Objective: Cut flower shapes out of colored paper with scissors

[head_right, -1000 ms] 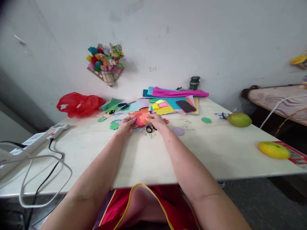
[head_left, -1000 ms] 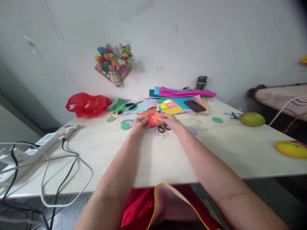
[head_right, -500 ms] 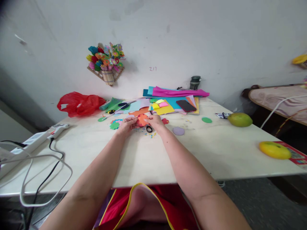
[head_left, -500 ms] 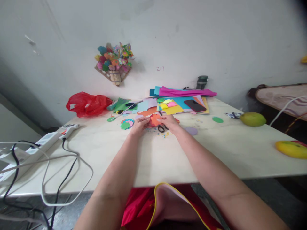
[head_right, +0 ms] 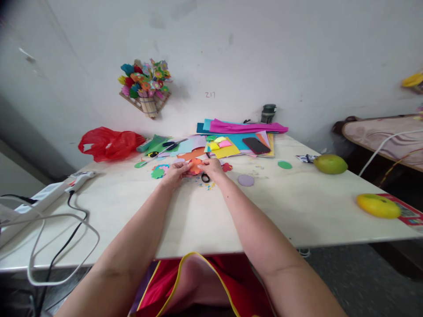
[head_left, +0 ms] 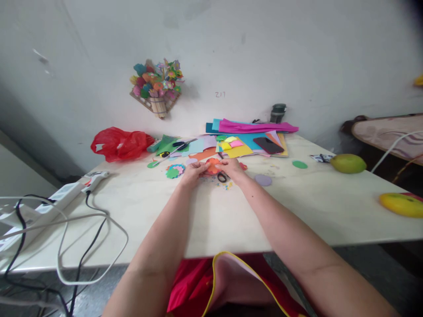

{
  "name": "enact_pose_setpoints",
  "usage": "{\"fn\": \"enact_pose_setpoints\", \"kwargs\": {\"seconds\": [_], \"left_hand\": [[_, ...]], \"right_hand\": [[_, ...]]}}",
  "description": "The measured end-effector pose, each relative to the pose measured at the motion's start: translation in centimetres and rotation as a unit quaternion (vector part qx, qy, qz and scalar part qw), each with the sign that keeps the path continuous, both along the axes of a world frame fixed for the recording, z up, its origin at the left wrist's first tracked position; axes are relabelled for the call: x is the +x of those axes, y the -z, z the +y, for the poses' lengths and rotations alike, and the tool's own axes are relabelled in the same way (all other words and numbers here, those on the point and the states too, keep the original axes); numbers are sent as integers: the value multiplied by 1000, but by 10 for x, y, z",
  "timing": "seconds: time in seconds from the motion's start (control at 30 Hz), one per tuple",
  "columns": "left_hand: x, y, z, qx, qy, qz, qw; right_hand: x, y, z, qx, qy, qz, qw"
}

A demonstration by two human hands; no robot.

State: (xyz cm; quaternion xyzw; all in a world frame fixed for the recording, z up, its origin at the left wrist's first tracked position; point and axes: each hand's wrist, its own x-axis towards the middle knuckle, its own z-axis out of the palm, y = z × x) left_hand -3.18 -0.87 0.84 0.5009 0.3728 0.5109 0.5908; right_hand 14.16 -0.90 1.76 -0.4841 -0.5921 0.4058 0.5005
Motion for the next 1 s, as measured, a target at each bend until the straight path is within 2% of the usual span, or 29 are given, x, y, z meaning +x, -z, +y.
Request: {"fn": "enact_pose_setpoints", "kwargs": {"seconds": [0.13, 0.47, 0.7, 1.0], "left_hand": [[-1, 2, 2, 3, 13, 47, 999], [-1, 1, 2, 8, 2, 58, 998], [-2, 3, 3, 6, 13, 55, 998], [-2, 6, 4, -7, 28, 45, 999]], "right_hand": [[-1, 0, 1, 18, 2, -13, 1000], [11, -4, 0, -46, -27, 127, 990], [9, -5, -1, -73, -30, 116, 990], [5, -6, -1, -59, 1, 111, 992]]}}
